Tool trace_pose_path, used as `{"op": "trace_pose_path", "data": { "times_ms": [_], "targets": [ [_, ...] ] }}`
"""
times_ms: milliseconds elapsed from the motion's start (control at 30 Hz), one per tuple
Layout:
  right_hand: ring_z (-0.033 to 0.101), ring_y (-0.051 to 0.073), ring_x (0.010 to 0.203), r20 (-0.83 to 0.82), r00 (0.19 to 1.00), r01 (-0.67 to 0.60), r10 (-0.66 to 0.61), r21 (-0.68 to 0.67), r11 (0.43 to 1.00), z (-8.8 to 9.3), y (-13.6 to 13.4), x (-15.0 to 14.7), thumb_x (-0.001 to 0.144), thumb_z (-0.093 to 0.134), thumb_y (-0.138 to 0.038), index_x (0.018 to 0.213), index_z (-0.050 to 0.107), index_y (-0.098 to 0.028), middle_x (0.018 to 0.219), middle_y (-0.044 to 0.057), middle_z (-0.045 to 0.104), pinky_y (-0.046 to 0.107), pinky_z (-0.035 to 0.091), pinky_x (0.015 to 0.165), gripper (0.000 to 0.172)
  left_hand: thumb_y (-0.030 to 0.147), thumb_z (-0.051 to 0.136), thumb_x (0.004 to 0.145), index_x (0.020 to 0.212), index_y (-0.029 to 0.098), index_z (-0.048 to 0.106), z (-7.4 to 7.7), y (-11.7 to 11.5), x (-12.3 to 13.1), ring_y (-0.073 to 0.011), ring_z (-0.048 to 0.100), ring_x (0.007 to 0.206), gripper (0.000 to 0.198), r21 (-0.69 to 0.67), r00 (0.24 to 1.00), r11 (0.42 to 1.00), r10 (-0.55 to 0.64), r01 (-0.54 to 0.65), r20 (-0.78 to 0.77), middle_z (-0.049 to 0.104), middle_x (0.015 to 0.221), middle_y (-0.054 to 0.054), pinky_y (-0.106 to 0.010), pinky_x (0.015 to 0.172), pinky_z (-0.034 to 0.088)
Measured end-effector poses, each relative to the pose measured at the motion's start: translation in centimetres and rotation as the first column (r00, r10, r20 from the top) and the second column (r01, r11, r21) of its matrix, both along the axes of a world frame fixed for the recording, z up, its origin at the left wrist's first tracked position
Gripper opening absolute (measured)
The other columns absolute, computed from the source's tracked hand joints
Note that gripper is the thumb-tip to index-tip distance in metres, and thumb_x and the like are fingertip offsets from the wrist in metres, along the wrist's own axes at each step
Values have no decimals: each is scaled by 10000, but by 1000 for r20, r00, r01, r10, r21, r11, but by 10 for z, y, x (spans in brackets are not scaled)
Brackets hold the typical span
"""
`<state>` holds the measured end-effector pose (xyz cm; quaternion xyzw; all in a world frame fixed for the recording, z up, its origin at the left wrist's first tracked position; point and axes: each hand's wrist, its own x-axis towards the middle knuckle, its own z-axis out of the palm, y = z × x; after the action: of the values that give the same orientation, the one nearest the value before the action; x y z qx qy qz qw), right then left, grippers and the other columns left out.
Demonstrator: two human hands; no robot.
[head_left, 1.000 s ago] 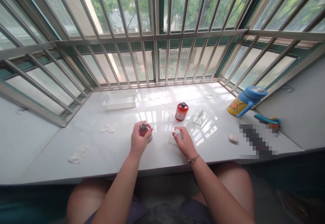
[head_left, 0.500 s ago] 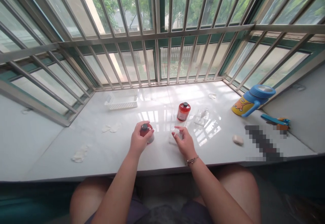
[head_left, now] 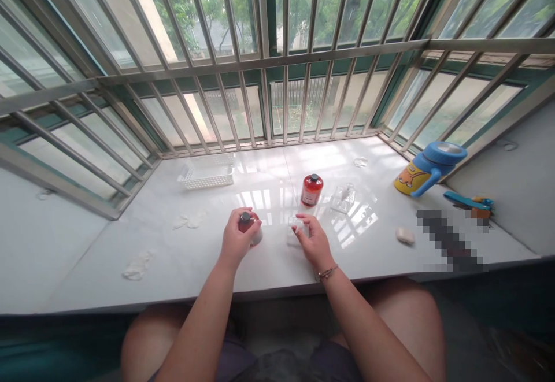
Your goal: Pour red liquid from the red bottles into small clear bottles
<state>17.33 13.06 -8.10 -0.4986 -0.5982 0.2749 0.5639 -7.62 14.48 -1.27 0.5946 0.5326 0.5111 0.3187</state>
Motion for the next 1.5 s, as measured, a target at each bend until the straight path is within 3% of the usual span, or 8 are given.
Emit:
{"op": "trace_pose_path", "data": {
  "times_ms": [333,600,867,1000,1100,1500],
  "targets": [
    [644,283,1176,52,998,18,-19,7,1000,-1,1,-1,995,676,-442,1186,633,-262,1245,95,669,475,527,1050,266,476,505,1080,1313,258,625,-12,5,-13,-286,595,1323,341,187,985,975,-92,119,-144,637,1350,-108,-488,1196,432],
    [643,290,1191,61,998,-15,12,46,999,4,2,0,1014,657,-440,1127,683,-267,1222,102,674,483,523,1069,208,490,569,1058,1269,257,646,-11,2,-8,-292,603,1326,324,130,996,989,-67,75,-67,637,1391,-114,-512,1193,438],
    [654,280,1185,29,1000,1,-1,-3,1000,1,1,-1,997,668,-457,1134,632,-256,1241,100,676,479,525,1069,246,460,740,966,1181,267,472,-20,4,2,-255,649,1280,394,94,973,995,-46,26,225,663,1375,-116,-502,1117,508],
    [663,284,1191,-61,998,11,-15,-73,997,-1,0,-3,964,709,-475,1126,525,-261,1287,103,674,494,548,1054,325,481,723,968,1322,269,568,-15,2,0,-273,639,1295,440,53,992,998,-38,32,121,652,1398,-109,-507,1171,469],
    [663,283,1176,-86,996,-23,16,-78,997,1,-2,-3,969,692,-487,1075,528,-260,1277,105,669,485,578,1023,299,505,679,988,1258,260,669,-11,1,-2,-291,608,1346,364,50,998,998,-49,47,39,655,1398,-101,-498,1213,431],
    [629,257,1180,-45,998,-49,49,-5,999,2,-3,-4,1041,593,-452,1190,550,-260,1289,106,610,470,577,1054,247,502,690,978,1218,261,671,-12,2,-1,-291,608,1348,341,50,995,998,-44,39,86,657,1403,-101,-494,1201,441]
  ]
}}
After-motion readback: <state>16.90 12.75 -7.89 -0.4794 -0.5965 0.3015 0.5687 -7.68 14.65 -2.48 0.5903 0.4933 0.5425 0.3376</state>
